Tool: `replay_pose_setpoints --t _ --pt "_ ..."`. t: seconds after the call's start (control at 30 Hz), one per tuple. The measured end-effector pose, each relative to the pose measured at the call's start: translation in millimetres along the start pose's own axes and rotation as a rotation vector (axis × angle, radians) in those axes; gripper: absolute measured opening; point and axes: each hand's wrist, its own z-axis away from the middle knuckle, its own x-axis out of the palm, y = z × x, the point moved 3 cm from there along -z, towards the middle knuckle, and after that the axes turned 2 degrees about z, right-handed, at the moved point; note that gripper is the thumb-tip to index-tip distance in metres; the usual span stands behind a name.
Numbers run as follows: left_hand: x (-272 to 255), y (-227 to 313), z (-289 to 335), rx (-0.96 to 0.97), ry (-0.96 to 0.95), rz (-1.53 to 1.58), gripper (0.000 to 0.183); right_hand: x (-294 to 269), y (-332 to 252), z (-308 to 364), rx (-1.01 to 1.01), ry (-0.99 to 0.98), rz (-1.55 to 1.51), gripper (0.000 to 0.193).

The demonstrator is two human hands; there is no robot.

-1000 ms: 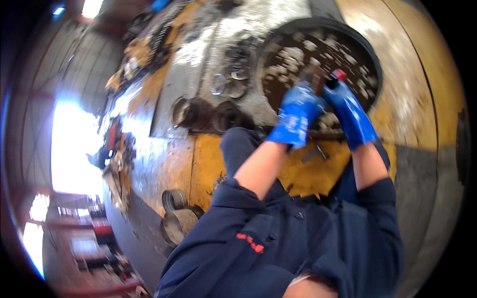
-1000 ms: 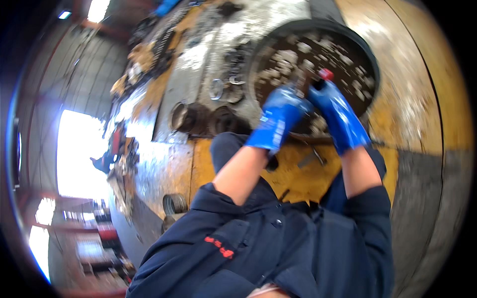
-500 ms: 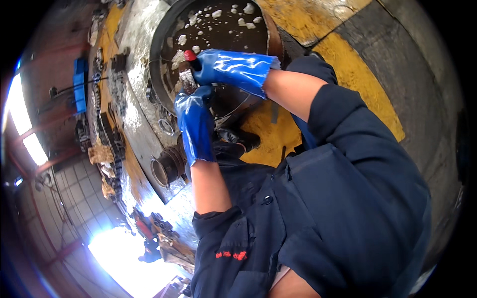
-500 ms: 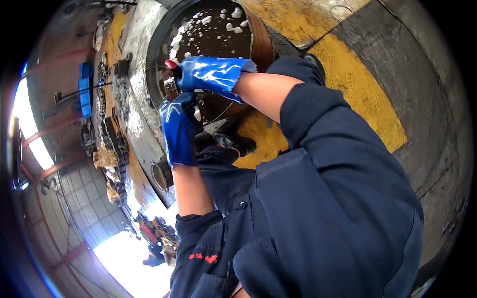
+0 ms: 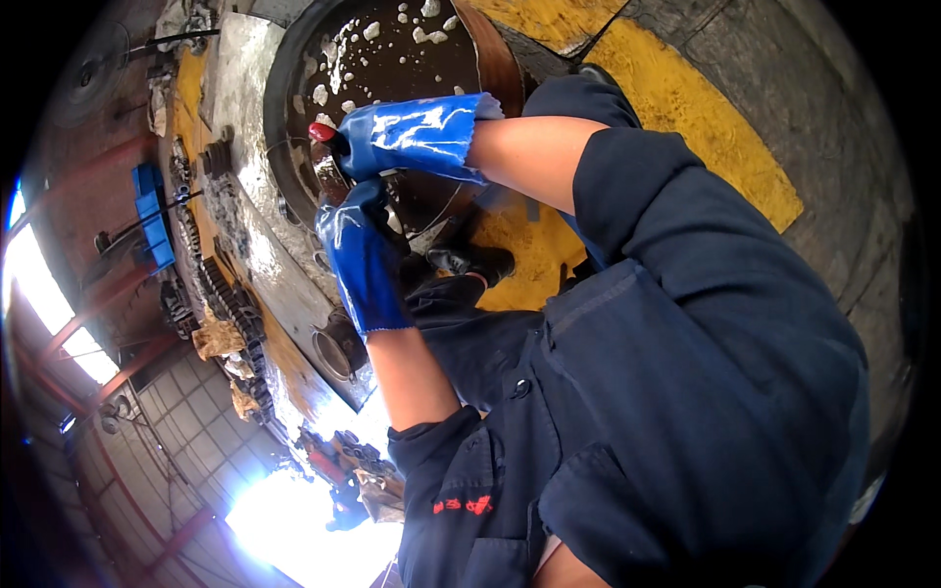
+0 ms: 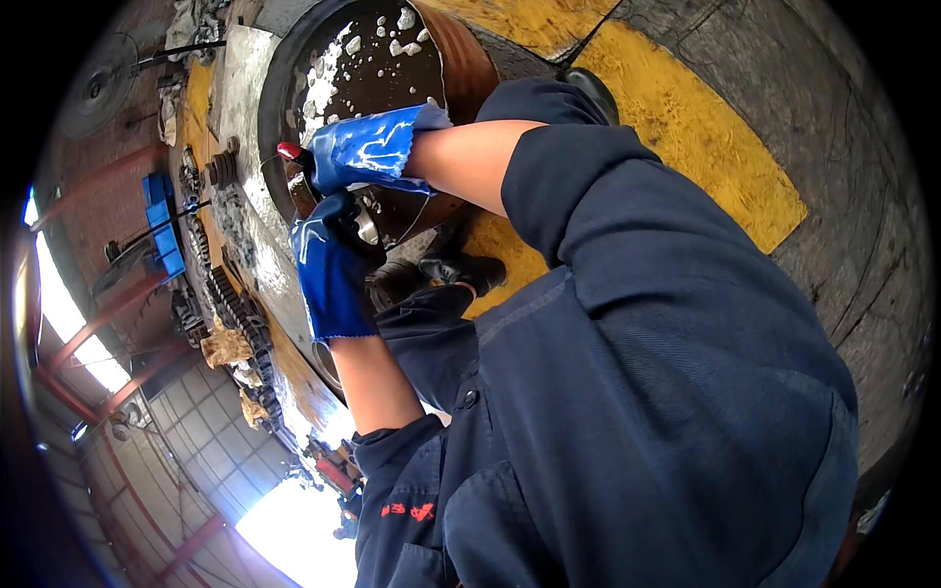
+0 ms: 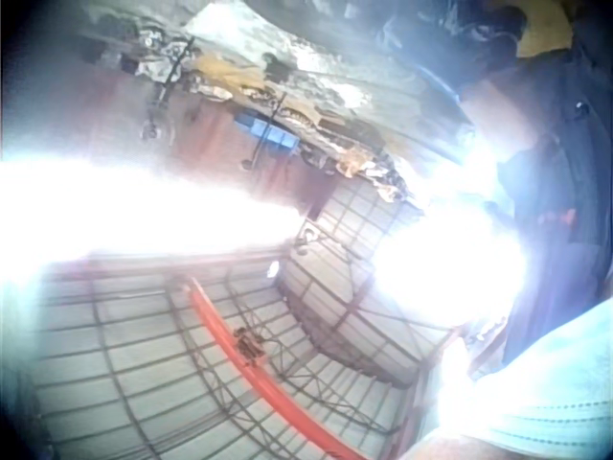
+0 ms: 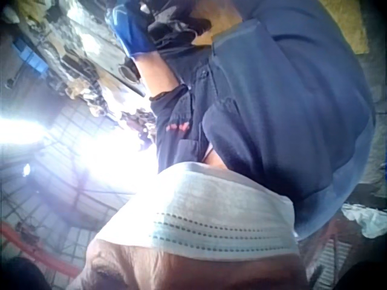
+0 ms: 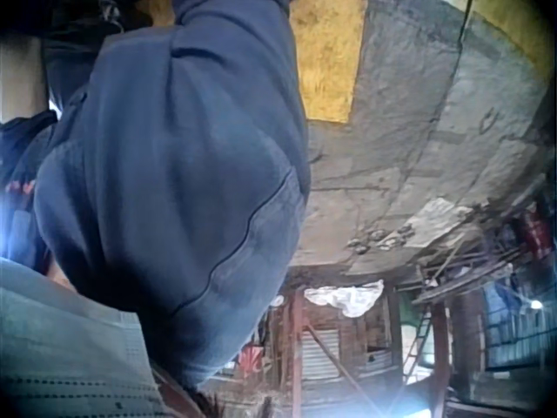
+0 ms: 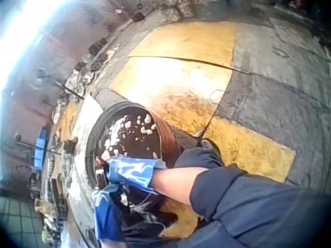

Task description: The person cleans curved metal parts by scrubbing them with a brush in a basin of liquid and setting them on the floor.

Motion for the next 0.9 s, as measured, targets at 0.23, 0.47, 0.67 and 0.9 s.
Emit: replay_pose_setpoints --t 0.23,0.47,0.67,0.9 --pt "21.9 -47.6 7.2 -0.443 -0.013 0.439 0.049 -1.7 1.4 1.8 0.026 -0.019 0.001 0.034" --pt "17.6 -47.3 6.6 -0.528 0.021 0.515 0.039 -4.8 -6.4 7.1 0.014 -0.035 -0.017 0.035" --pt "6.9 -24.9 2.3 -0.396 -0.015 0.488 0.037 -3.4 -1.5 2.3 0.013 -0.020 0.009 0.036" --pt "5.0 -0.6 -0.9 -0.576 0.125 0.674 0.022 1.3 1.3 -0.9 0.022 0.007 0.037 0.034"
